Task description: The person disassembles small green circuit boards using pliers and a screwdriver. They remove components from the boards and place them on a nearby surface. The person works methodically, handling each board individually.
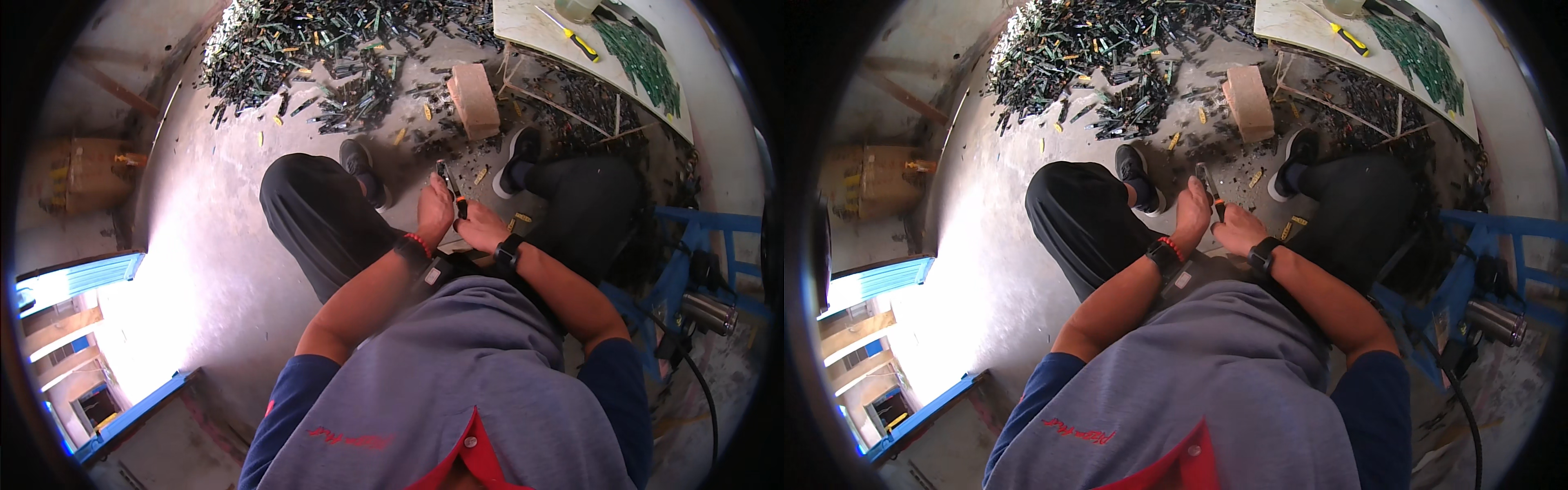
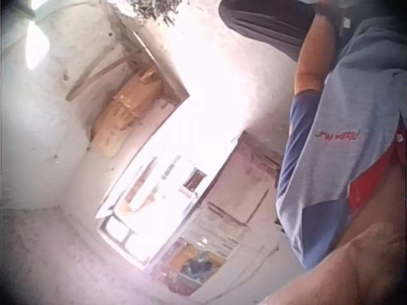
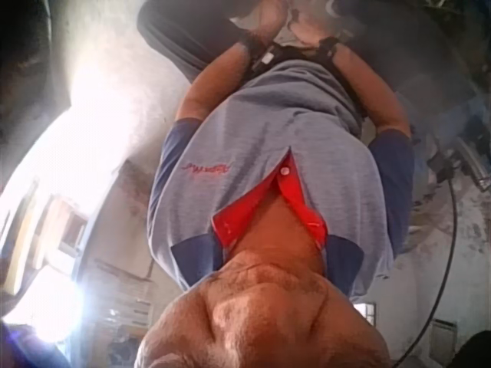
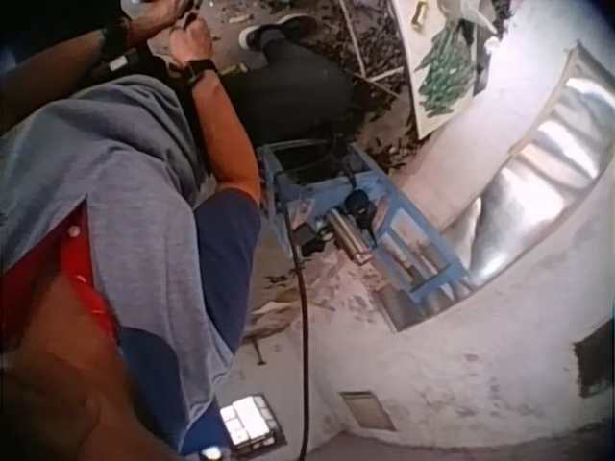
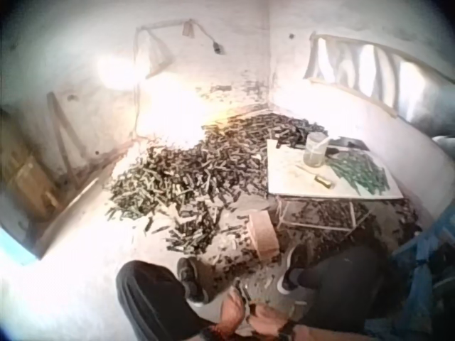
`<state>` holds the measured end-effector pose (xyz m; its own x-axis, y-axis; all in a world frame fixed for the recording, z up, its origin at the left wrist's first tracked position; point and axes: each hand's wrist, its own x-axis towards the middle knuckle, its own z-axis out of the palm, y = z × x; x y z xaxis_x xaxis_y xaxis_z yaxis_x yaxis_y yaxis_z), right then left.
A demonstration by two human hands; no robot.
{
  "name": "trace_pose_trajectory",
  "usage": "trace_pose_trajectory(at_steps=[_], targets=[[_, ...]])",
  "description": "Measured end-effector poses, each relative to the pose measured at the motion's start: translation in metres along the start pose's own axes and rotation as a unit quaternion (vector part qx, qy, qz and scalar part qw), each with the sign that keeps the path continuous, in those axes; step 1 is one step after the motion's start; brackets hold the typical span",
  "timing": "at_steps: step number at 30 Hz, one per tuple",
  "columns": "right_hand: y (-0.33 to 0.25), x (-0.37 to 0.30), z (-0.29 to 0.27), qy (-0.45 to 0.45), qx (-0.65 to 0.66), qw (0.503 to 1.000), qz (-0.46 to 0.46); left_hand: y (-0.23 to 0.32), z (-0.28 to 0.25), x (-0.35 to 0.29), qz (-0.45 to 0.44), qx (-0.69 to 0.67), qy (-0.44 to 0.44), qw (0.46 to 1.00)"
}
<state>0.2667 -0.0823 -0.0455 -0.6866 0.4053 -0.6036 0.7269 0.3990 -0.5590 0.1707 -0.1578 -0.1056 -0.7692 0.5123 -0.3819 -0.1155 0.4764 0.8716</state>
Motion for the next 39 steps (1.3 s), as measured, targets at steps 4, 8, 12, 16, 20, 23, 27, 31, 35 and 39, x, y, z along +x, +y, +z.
trace_pose_trajectory(at_steps=[4,8,12,16,20,23,27,31,35,39], targets=[[-0.011,-0.008,-0.002,0.02,0.004,1.0,-0.001,0.002,0.0,-0.002,-0.003,-0.01,-0.001,1.0],[-0.009,-0.006,0.001,0.017,0.012,1.0,-0.003,0.002,0.002,-0.002,0.0,-0.02,0.005,1.0],[-0.007,-0.006,0.006,0.032,0.031,0.999,-0.012,0.011,0.0,-0.006,0.009,0.001,0.019,1.0],[-0.004,-0.004,0.012,0.051,0.059,0.997,-0.016,0.013,-0.003,-0.005,0.02,-0.014,0.008,1.0],[0.019,0.011,0.024,0.075,0.119,0.988,-0.066,0.006,-0.002,0.0,0.012,-0.04,-0.014,0.999],[0.017,0.01,0.026,0.104,0.101,0.986,-0.082,-0.001,-0.005,0.001,0.019,-0.068,-0.01,0.997],[0.016,0.011,0.021,0.123,0.04,0.988,-0.085,-0.002,-0.009,0.003,-0.012,-0.15,-0.035,0.988],[0.025,0.018,-0.001,0.186,-0.092,0.966,-0.156,0.011,-0.016,-0.004,-0.09,-0.244,-0.076,0.963],[0.039,0.032,-0.05,0.177,-0.238,0.92,-0.257,0.029,-0.044,-0.012,-0.246,-0.312,-0.198,0.896],[0.037,0.029,-0.077,0.144,-0.31,0.908,-0.243,0.03,-0.048,-0.016,-0.268,-0.353,-0.264,0.857]])
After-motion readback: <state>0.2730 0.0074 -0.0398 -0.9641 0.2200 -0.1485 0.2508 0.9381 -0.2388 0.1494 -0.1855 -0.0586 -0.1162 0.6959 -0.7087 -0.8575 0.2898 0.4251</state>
